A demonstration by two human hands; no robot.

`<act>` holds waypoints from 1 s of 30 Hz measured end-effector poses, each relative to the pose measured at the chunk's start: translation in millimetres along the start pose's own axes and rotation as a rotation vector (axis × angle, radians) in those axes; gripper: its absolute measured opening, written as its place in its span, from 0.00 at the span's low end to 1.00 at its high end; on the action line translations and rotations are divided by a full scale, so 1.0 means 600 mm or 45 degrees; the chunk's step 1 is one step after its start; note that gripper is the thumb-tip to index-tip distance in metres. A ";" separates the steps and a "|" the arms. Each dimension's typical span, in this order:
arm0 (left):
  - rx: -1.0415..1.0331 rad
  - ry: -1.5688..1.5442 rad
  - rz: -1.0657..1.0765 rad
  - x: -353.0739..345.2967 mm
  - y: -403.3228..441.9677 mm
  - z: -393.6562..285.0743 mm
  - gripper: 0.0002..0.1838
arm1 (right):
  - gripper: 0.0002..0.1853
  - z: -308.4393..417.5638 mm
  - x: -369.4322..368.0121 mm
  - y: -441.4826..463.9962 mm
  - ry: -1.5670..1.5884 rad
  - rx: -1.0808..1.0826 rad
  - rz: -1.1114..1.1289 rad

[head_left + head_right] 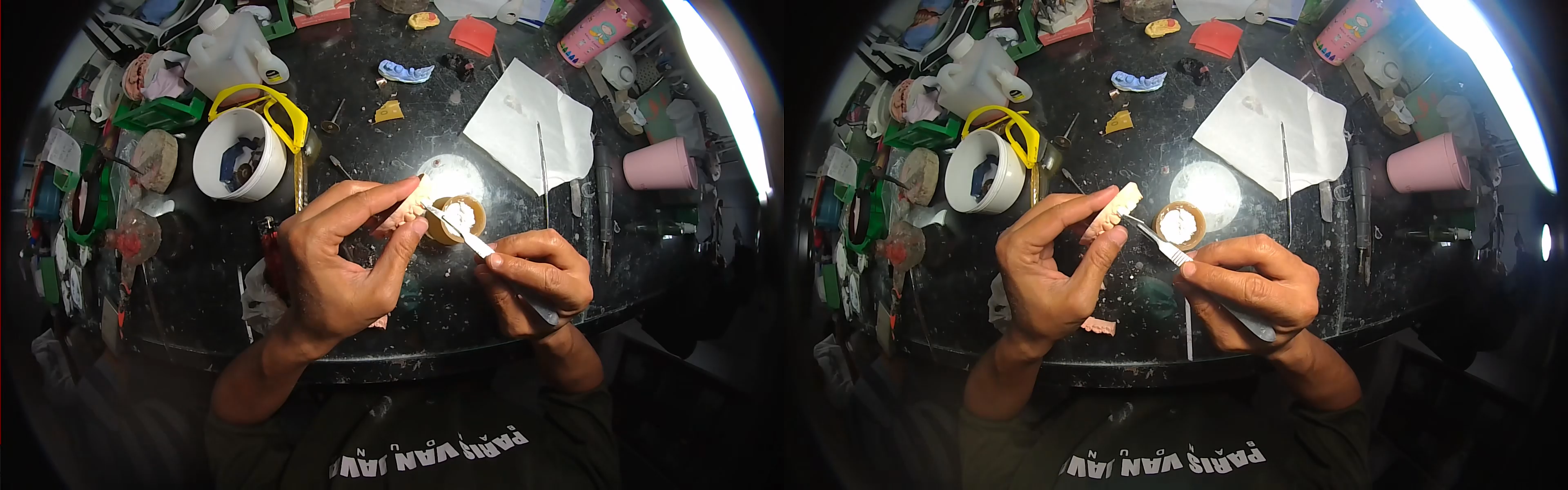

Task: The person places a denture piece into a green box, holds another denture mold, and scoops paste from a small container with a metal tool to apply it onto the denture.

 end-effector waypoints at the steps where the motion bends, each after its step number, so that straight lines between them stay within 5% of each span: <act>1: -0.001 -0.003 0.004 -0.001 0.000 0.000 0.19 | 0.19 0.000 0.000 -0.001 -0.002 0.005 -0.002; 30: 0.024 0.010 0.004 0.002 0.000 -0.001 0.18 | 0.21 0.003 -0.002 -0.004 -0.022 0.135 -0.017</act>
Point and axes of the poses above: each hand's wrist, its own y-axis towards the middle knuckle, its own x-axis out of the back of the hand, z = x × y, the point moved 4 cm from there along y, towards the middle knuckle, and after that the axes turned 14 degrees about x, right-handed, at the moved point
